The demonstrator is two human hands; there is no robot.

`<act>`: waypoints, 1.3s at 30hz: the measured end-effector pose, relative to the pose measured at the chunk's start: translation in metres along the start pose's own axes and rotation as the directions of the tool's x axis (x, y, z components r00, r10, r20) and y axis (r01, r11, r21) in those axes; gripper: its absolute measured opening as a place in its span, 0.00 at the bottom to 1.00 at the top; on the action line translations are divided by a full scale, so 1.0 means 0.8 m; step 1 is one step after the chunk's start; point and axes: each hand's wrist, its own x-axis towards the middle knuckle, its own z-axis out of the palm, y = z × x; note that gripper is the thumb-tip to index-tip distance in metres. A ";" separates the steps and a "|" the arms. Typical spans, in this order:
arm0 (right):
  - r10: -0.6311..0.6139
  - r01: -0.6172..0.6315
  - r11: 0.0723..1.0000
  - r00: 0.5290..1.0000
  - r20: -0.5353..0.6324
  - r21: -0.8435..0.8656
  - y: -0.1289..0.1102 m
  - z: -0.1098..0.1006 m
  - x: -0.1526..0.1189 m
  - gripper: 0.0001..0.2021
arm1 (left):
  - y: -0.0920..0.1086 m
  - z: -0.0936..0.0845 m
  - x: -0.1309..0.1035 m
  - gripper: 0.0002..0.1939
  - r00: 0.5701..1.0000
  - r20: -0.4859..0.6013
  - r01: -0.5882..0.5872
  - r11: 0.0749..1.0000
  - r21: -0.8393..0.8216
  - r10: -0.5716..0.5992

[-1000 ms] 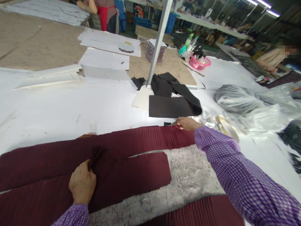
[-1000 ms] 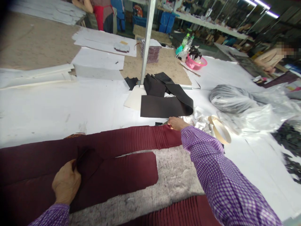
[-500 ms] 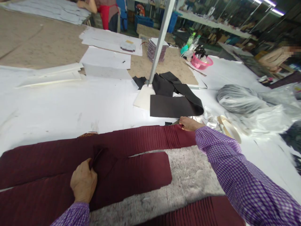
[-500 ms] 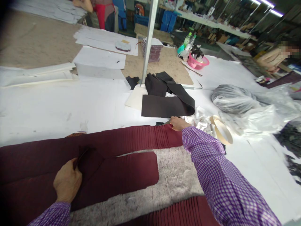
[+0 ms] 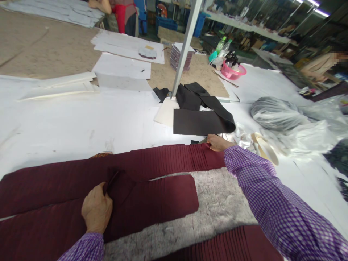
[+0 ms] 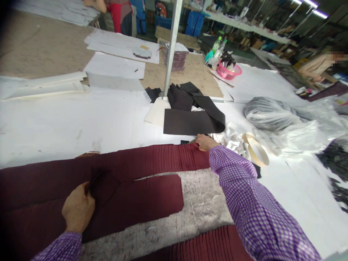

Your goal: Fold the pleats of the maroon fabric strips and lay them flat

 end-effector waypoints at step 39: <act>0.077 0.040 0.971 0.882 -0.465 0.237 -0.071 0.016 -0.068 0.15 | 0.000 -0.004 0.002 0.19 0.992 0.115 0.052 0.998 -0.047 -0.047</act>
